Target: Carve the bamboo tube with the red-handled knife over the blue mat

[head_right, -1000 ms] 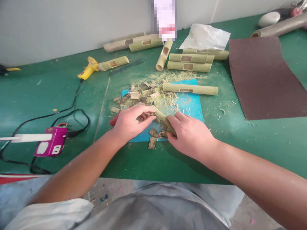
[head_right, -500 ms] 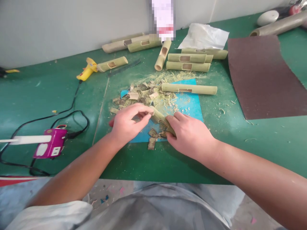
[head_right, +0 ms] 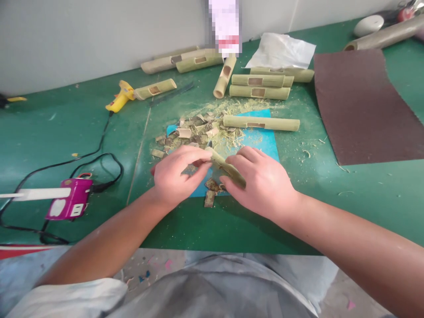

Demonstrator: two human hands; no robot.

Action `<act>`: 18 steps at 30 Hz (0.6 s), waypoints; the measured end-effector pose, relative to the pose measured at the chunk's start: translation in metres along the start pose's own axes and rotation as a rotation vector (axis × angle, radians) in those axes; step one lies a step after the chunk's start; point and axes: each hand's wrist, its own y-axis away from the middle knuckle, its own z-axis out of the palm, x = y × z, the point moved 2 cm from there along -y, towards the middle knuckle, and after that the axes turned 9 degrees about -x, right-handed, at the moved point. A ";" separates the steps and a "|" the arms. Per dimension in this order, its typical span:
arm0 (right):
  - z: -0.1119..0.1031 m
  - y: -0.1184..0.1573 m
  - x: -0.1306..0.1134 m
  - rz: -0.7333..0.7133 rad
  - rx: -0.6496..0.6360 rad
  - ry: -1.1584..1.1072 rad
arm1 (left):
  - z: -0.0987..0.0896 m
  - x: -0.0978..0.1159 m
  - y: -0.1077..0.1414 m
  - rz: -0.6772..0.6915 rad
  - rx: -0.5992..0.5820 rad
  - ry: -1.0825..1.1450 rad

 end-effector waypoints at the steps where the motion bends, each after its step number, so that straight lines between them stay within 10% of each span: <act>1: -0.001 -0.001 -0.001 -0.016 0.015 -0.069 | 0.000 0.004 0.000 0.022 0.007 -0.001; 18: -0.003 -0.004 -0.007 -0.026 0.013 -0.521 | -0.005 0.014 0.003 0.140 -0.081 -0.019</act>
